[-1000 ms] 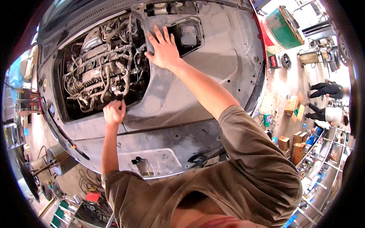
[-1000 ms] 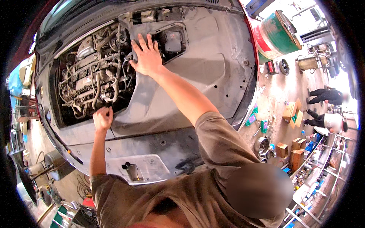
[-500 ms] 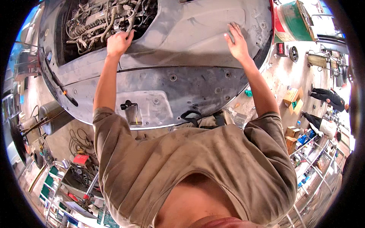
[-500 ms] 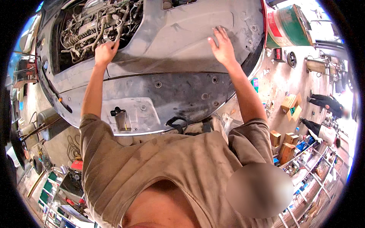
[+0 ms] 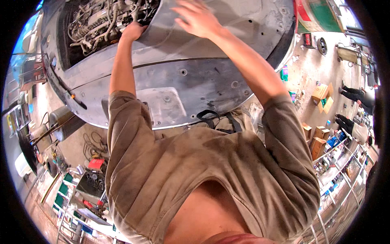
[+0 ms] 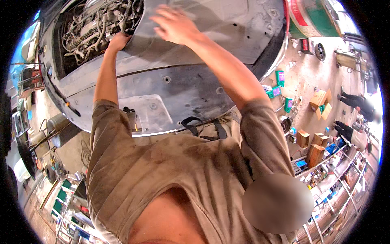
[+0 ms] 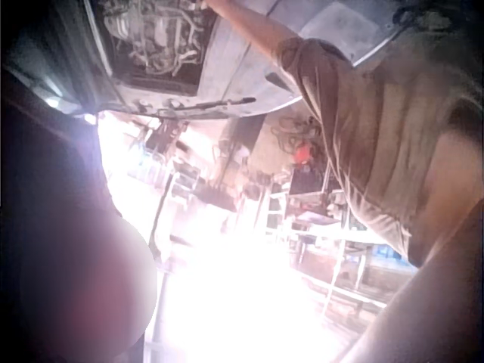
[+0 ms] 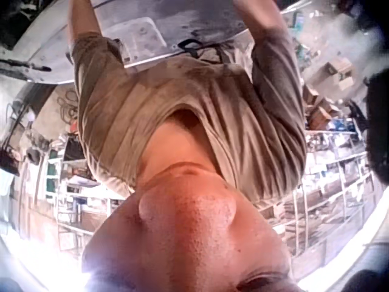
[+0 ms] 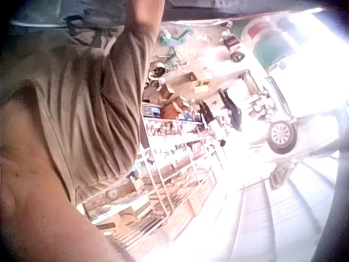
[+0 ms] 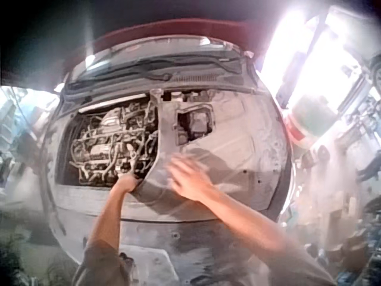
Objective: The person installs a large plastic engine cover onto a red car with the hood open. They align the cover, press it into place, and then use a ratchet to tighten several bolts around the perimeter to secure it.
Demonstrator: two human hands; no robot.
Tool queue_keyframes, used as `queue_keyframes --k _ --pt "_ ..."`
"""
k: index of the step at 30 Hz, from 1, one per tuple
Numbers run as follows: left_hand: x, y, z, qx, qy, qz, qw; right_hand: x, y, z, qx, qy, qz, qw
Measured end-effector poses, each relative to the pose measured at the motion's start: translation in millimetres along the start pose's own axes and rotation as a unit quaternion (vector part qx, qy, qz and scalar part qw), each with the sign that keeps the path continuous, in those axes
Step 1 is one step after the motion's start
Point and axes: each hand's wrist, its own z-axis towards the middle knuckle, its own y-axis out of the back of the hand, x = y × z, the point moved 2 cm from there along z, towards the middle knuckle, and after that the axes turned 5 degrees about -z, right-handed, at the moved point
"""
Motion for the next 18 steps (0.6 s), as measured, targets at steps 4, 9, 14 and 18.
queue_keyframes --k 4,9,14,18 --pt "-1 2 -3 -0.006 0.006 0.005 1.0 55 -59 76 0.273 0.107 -0.105 0.95" --pt "2 -5 0 0.011 -0.026 0.069 0.997 69 -75 82 0.234 0.089 -0.122 0.96" --pt "13 -15 7 -0.061 -0.003 0.059 0.996 75 -72 88 0.185 0.051 -0.071 0.979" --pt "17 -18 20 -0.09 -0.01 0.042 0.995 77 -87 87 0.169 0.002 -0.09 0.982"
